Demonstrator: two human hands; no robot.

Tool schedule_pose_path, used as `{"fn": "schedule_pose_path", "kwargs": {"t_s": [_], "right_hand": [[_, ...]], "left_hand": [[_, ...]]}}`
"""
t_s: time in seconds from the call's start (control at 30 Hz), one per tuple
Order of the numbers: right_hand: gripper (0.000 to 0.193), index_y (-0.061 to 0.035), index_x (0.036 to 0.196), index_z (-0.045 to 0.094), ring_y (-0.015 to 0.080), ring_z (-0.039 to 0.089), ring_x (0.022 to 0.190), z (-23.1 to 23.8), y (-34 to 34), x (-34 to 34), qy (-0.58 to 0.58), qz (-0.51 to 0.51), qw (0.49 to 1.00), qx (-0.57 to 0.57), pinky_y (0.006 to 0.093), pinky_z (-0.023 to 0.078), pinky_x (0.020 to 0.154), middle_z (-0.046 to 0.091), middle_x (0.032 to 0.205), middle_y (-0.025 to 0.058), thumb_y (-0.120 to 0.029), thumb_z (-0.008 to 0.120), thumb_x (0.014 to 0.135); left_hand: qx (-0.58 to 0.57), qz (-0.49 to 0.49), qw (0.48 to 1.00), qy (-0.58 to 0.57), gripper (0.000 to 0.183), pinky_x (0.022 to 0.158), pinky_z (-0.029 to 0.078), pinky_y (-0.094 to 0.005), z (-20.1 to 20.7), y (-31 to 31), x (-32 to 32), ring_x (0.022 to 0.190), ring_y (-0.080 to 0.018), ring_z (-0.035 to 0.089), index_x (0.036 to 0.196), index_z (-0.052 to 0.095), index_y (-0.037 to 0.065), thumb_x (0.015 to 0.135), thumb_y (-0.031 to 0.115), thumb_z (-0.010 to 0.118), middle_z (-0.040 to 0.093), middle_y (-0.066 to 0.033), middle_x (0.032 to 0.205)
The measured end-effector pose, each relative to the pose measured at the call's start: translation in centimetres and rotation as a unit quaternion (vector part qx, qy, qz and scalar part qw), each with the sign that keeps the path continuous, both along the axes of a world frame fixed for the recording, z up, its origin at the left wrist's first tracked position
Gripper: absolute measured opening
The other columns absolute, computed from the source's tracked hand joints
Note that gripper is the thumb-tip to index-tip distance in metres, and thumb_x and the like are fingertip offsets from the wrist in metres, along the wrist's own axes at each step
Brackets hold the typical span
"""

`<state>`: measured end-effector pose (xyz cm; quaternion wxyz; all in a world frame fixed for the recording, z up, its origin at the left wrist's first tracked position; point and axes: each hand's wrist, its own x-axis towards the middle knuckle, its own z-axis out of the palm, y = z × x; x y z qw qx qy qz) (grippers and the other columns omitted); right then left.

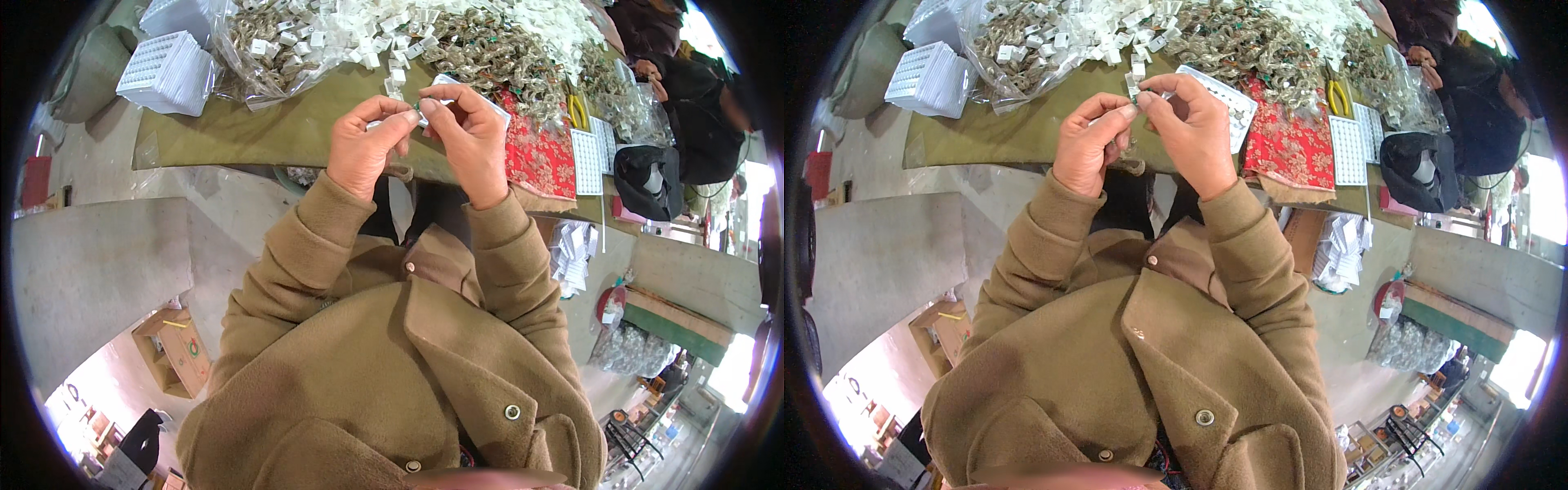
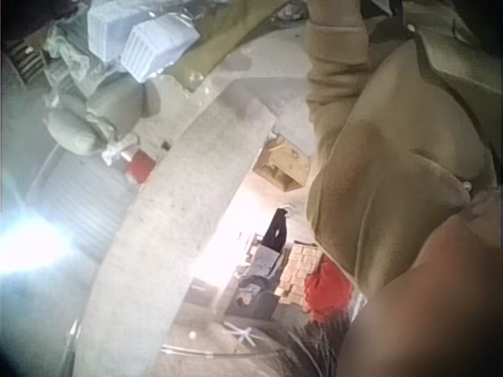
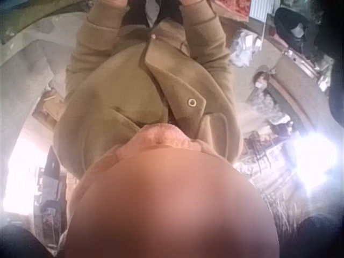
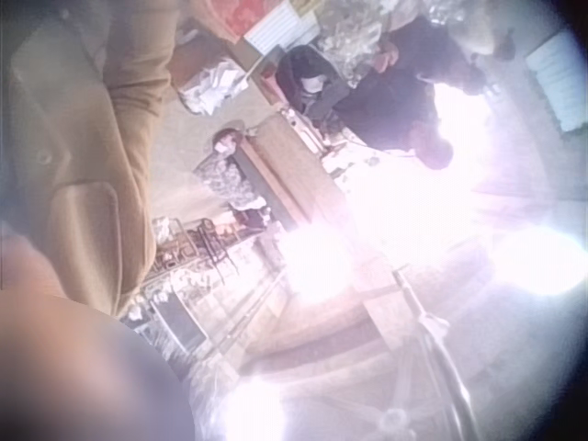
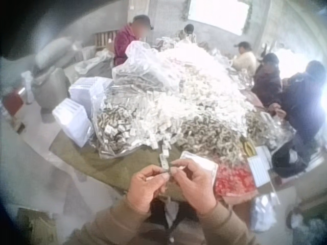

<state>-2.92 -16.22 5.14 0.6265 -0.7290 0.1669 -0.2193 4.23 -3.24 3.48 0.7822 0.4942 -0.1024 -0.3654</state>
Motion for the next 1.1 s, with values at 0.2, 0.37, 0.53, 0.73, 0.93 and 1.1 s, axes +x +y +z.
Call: {"fn": "schedule_pose_path", "kwargs": {"t_s": [0.2,0.37,0.53,0.73,0.93,1.1], "right_hand": [[0.023,-0.0026,0.107,0.068,0.0061,0.06,0.08,0.2,-0.9,-2.2,-0.061,0.079,0.99,0.099,0.0217,0.049,0.071,0.065,0.09,0.0038,-0.002,0.067,0.085],[0.028,-0.0046,0.105,0.07,0.0141,0.062,0.081,1.7,-2.8,-3.8,-0.08,0.121,0.975,-0.168,0.0261,0.049,0.073,0.067,0.089,0.0054,0.001,0.071,0.078],[0.018,-0.002,0.101,0.068,0.0098,0.061,0.07,1.6,-2.4,-4.7,-0.056,-0.003,0.992,-0.115,0.0242,0.049,0.064,0.066,0.08,0.003,-0.001,0.069,0.082],[0.01,-0.0013,0.092,0.064,0.0047,0.053,0.064,-0.8,-1.2,-5.7,-0.019,-0.024,0.982,0.185,0.0186,0.043,0.057,0.063,0.079,-0.0003,-0.007,0.069,0.086],[0.008,-0.0045,0.097,0.06,0.0089,0.055,0.065,-2.3,-1.4,-6.1,-0.051,0.004,0.917,0.397,0.0224,0.045,0.06,0.062,0.082,0.0015,-0.002,0.062,0.09],[0.008,-0.0069,0.102,0.057,0.0112,0.06,0.069,-2.0,-1.6,-6.4,-0.046,0.006,0.91,0.411,0.025,0.052,0.062,0.062,0.086,0.0035,-0.004,0.057,0.094]], "left_hand": [[-0.054,-0.13,0.978,0.156,0.007,0.043,0.028,-0.0177,0.2,0.7,0.4,0.049,-0.0027,0.039,0.089,0.06,0.006,0.089,0.014,0.06,0.049,0.0048,0.06],[-0.123,-0.185,0.955,0.197,0.012,0.043,0.03,-0.0179,0.0,0.5,-0.4,0.049,-0.0033,0.041,0.089,0.057,-0.001,0.088,0.011,0.058,0.048,0.003,0.062],[-0.07,-0.144,0.98,0.117,0.011,0.044,0.029,-0.0172,0.2,-0.5,-1.4,0.049,-0.003,0.043,0.089,0.059,0.001,0.088,0.012,0.059,0.052,0.0014,0.064],[-0.01,-0.046,0.997,-0.055,0.003,0.052,0.041,-0.0201,-0.1,-2.1,-4.1,0.059,-0.0052,0.054,0.088,0.061,0.003,0.088,0.006,0.061,0.06,-0.0008,0.073],[0.024,-0.026,0.973,-0.227,0.004,0.073,0.047,-0.0224,-0.7,-2.5,-3.6,0.08,-0.0067,0.056,0.088,0.065,0.001,0.085,0.0,0.063,0.063,-0.0013,0.083],[0.058,-0.093,0.993,-0.051,0.005,0.074,0.045,-0.0213,-0.2,-2.1,-2.8,0.08,-0.0054,0.055,0.088,0.066,0.001,0.083,0.003,0.066,0.063,0.0015,0.084]]}}
